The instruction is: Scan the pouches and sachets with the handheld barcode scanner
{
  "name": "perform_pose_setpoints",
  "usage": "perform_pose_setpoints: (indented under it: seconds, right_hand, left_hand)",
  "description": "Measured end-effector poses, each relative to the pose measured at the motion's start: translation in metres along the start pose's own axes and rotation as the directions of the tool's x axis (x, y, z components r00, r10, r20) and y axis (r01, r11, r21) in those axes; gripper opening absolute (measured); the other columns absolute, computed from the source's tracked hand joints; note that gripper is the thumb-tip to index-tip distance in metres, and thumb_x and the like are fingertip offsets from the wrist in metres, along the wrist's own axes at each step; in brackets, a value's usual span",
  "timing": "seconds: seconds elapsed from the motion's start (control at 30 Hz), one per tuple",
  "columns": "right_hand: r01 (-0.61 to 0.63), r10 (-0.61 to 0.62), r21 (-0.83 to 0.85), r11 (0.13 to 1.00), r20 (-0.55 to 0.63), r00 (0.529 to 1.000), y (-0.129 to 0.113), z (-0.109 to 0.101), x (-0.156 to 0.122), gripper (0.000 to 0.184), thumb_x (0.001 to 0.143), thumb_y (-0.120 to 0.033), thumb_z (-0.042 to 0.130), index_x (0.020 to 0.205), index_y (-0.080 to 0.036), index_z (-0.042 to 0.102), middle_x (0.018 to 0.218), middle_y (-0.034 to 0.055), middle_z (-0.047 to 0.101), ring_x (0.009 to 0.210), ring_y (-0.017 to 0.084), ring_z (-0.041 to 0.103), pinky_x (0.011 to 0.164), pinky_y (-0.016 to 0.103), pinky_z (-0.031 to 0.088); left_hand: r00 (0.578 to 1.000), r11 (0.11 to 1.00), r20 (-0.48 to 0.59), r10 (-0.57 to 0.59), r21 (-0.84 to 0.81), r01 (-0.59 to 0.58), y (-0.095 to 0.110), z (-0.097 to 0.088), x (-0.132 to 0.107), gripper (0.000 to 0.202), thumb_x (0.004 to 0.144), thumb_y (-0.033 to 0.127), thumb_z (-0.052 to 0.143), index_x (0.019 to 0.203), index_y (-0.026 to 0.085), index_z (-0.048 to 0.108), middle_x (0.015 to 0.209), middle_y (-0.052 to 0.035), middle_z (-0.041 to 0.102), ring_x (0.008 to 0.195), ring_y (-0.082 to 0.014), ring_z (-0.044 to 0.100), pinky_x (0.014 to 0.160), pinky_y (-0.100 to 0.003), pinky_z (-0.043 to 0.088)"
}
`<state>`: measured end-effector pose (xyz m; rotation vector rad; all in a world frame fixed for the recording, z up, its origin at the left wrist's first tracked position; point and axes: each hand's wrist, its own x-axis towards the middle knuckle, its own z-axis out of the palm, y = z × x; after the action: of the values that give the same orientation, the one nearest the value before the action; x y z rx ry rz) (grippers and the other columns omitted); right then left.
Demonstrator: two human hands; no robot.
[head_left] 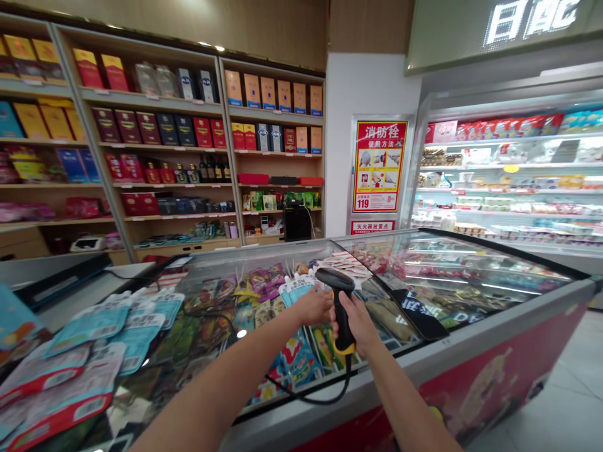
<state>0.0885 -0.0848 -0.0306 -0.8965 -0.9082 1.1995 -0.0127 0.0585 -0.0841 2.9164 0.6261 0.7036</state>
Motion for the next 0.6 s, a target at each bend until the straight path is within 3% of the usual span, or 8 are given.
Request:
perform_pose_setpoints:
  seconds: [0.1, 0.2, 0.23, 0.3, 0.37, 0.4, 0.47, 0.6]
  right_hand:
    - [0.001, -0.001, 0.007, 1.0, 0.004, 1.0, 0.0, 0.003, 0.002, 0.049, 0.067, -0.062, 0.063, 0.081, -0.018, 0.048, 0.054, -0.0039, 0.059, 0.035, 0.009, 0.051, 0.03, 0.018, 0.039]
    - [-0.042, 0.042, 0.013, 0.999, -0.011, 0.999, 0.003, 0.003, 0.006, 0.049, 0.066, -0.062, 0.063, 0.081, -0.018, 0.049, 0.051, -0.0054, 0.056, 0.033, 0.008, 0.048, 0.031, 0.02, 0.041]
    - [-0.056, 0.056, 0.01, 0.998, -0.02, 0.998, 0.005, 0.003, 0.009, 0.048, 0.067, -0.062, 0.063, 0.081, -0.018, 0.049, 0.05, -0.0055, 0.056, 0.033, 0.008, 0.047, 0.031, 0.02, 0.041]
    - [-0.056, 0.056, 0.009, 0.998, -0.046, 0.997, 0.01, 0.005, 0.017, 0.047, 0.067, -0.062, 0.063, 0.079, -0.018, 0.048, 0.049, -0.0057, 0.055, 0.033, 0.008, 0.047, 0.03, 0.02, 0.041]
    - [-0.023, 0.026, 0.028, 0.999, -0.083, 0.996, 0.015, 0.01, 0.027, 0.047, 0.066, -0.062, 0.063, 0.077, -0.019, 0.047, 0.048, -0.0063, 0.053, 0.032, 0.008, 0.046, 0.03, 0.02, 0.039]
    - [0.0, 0.005, 0.045, 0.999, -0.105, 0.994, 0.017, 0.013, 0.033, 0.047, 0.066, -0.062, 0.063, 0.076, -0.02, 0.046, 0.047, -0.0066, 0.053, 0.032, 0.009, 0.046, 0.03, 0.02, 0.038]
    - [0.05, -0.039, 0.077, 0.996, -0.141, 0.989, 0.022, 0.021, 0.044, 0.046, 0.066, -0.061, 0.063, 0.075, -0.02, 0.045, 0.047, -0.0071, 0.052, 0.032, 0.009, 0.045, 0.03, 0.02, 0.036]
    - [0.121, -0.102, 0.097, 0.988, -0.178, 0.979, 0.032, 0.033, 0.06, 0.044, 0.068, -0.061, 0.062, 0.073, -0.022, 0.043, 0.049, -0.0067, 0.052, 0.033, 0.01, 0.046, 0.03, 0.022, 0.035]
  left_hand:
    - [0.97, 0.958, 0.205, 0.134, 0.224, -0.18, -0.003, -0.034, -0.023, 0.036, 0.077, 0.016, 0.048, 0.109, 0.023, 0.063, 0.114, -0.0057, 0.064, 0.121, -0.0214, 0.046, 0.11, -0.043, 0.02]
    - [0.993, 0.929, -0.031, -0.115, 0.349, 0.119, 0.001, -0.054, -0.04, 0.042, 0.084, 0.025, 0.043, 0.124, 0.022, 0.054, 0.132, -0.0086, 0.053, 0.129, -0.022, 0.038, 0.11, -0.044, 0.02]
    - [0.948, 0.881, -0.152, -0.279, 0.353, 0.316, 0.002, -0.058, -0.045, 0.043, 0.085, 0.031, 0.043, 0.125, 0.02, 0.053, 0.134, -0.0117, 0.05, 0.129, -0.0242, 0.038, 0.109, -0.045, 0.023]
    - [0.739, 0.681, -0.29, -0.608, 0.287, 0.673, 0.004, -0.064, -0.052, 0.052, 0.081, 0.044, 0.048, 0.123, 0.013, 0.053, 0.133, -0.0202, 0.049, 0.125, -0.0315, 0.042, 0.102, -0.049, 0.031]
    - [0.515, 0.469, -0.245, -0.821, 0.222, 0.855, 0.004, -0.069, -0.056, 0.064, 0.073, 0.054, 0.055, 0.119, 0.009, 0.055, 0.126, -0.0265, 0.052, 0.118, -0.0381, 0.048, 0.094, -0.054, 0.036]
    - [0.441, 0.402, -0.195, -0.876, 0.21, 0.891, 0.004, -0.07, -0.057, 0.067, 0.069, 0.056, 0.059, 0.117, 0.009, 0.055, 0.123, -0.0277, 0.053, 0.115, -0.0398, 0.05, 0.092, -0.056, 0.036]
    - [0.38, 0.352, -0.128, -0.916, 0.198, 0.915, 0.004, -0.071, -0.056, 0.072, 0.063, 0.054, 0.066, 0.119, 0.011, 0.053, 0.12, -0.0274, 0.056, 0.113, -0.0406, 0.051, 0.092, -0.056, 0.035]
    - [0.409, 0.406, -0.16, -0.898, 0.056, 0.912, -0.006, -0.068, -0.053, 0.084, 0.053, 0.037, 0.077, 0.126, 0.011, 0.044, 0.115, -0.0246, 0.06, 0.11, -0.035, 0.056, 0.088, -0.042, 0.042]
